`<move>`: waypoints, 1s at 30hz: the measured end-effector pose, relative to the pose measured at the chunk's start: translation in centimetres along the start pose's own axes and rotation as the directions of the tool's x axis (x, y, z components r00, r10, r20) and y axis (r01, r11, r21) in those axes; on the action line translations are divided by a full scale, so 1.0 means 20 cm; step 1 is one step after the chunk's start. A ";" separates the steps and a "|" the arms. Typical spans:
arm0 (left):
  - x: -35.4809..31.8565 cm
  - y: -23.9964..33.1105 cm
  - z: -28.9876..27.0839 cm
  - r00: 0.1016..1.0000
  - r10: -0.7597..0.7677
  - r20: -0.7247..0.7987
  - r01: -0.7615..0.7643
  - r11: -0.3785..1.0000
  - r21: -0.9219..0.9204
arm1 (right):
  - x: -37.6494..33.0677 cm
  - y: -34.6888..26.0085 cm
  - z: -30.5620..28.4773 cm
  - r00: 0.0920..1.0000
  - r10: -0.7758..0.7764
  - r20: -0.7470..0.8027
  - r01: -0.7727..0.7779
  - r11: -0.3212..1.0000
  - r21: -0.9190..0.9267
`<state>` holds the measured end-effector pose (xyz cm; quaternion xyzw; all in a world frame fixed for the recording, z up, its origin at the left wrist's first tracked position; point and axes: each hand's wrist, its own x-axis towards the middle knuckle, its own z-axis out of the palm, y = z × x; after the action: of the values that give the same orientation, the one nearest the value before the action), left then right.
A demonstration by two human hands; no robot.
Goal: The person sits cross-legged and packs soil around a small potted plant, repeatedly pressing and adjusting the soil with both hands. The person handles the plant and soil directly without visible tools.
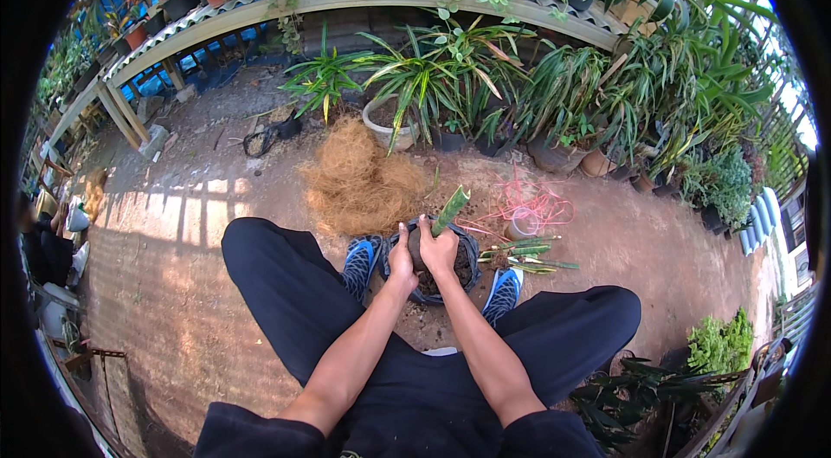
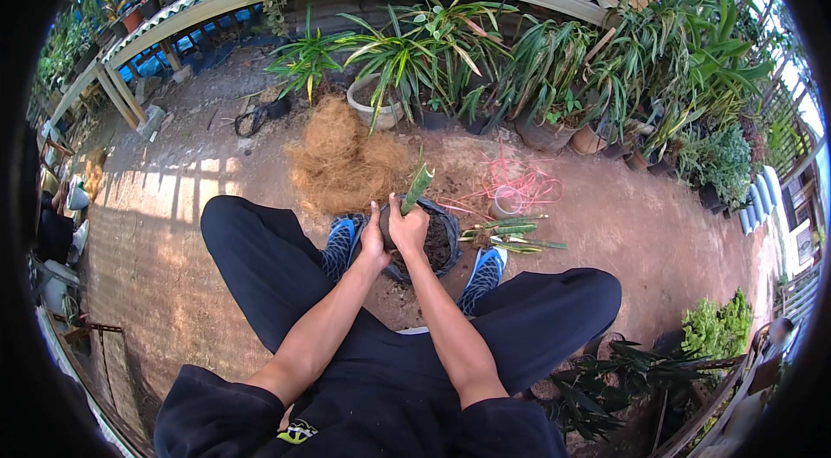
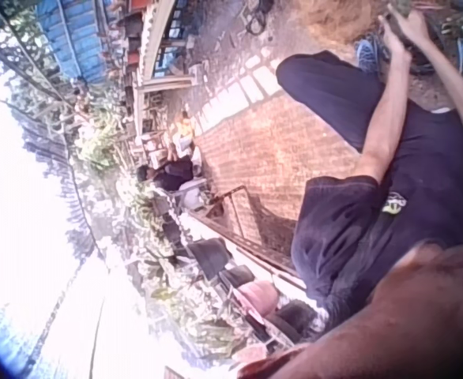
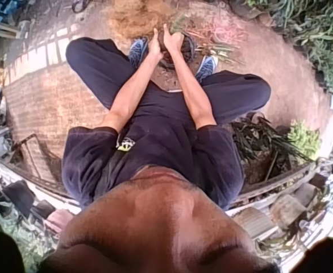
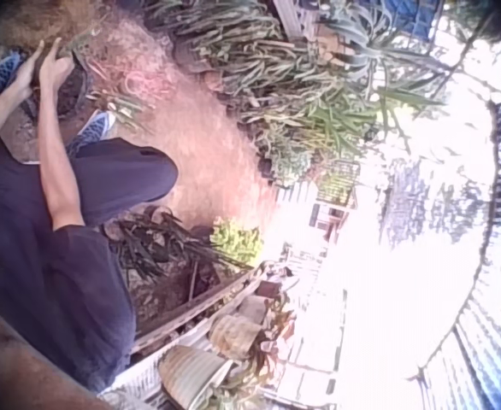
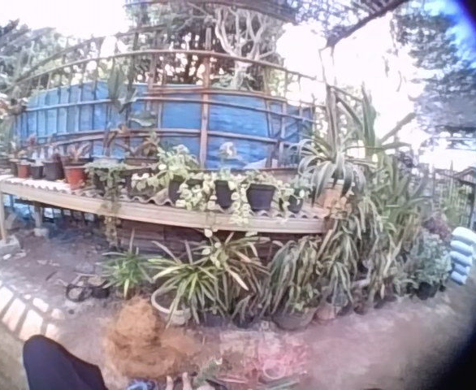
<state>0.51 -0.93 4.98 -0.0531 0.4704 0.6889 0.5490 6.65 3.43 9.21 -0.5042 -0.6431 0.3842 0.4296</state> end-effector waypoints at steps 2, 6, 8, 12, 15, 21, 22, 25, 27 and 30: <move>0.02 -0.01 -0.01 0.989 0.004 0.148 0.008 0.997 -0.078 | 0.02 -0.01 0.00 1.000 0.022 -0.013 -0.022 0.999 0.031; 0.01 -0.02 0.00 0.964 0.105 0.244 -0.114 0.993 0.023 | 0.04 -0.05 -0.03 0.999 0.018 -0.029 -0.017 0.999 0.033; -0.01 0.00 0.01 0.958 0.108 0.265 -0.115 0.993 0.010 | 0.05 -0.07 -0.05 0.996 0.086 0.024 -0.086 0.996 0.001; -0.05 0.06 -0.01 0.965 -0.109 0.237 0.162 0.963 -0.217 | 0.08 -0.08 -0.09 0.947 -0.100 0.305 0.121 0.991 -0.051; -0.01 0.06 -0.02 0.963 -0.130 0.236 0.163 0.979 -0.126 | 0.09 -0.05 -0.09 0.873 -0.289 0.394 0.309 0.951 0.013; 0.03 0.02 -0.03 0.954 -0.201 0.225 0.225 0.970 -0.090 | 0.08 0.02 -0.09 0.924 -0.038 0.381 0.069 0.995 -0.067; 0.02 0.03 -0.03 0.952 -0.236 0.193 0.259 0.960 -0.103 | 0.08 0.02 -0.08 0.946 -0.021 0.323 0.033 0.999 -0.032; -0.01 0.09 -0.02 0.955 -0.251 0.156 0.280 0.938 -0.203 | 0.09 0.00 -0.05 0.977 0.187 0.107 -0.202 0.967 0.156; -0.02 0.09 0.00 0.985 -0.073 0.157 0.105 0.973 -0.206 | 0.11 -0.03 -0.04 0.934 0.350 0.075 -0.357 0.897 0.262; 0.00 0.08 0.01 0.994 0.005 0.113 0.019 0.978 -0.210 | 0.12 -0.06 -0.07 0.929 0.331 0.166 -0.352 0.929 0.112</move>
<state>-0.66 -0.81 6.04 -0.0738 0.3629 0.7347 0.5684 7.28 5.63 11.09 -0.5482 -0.5461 0.5327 0.3428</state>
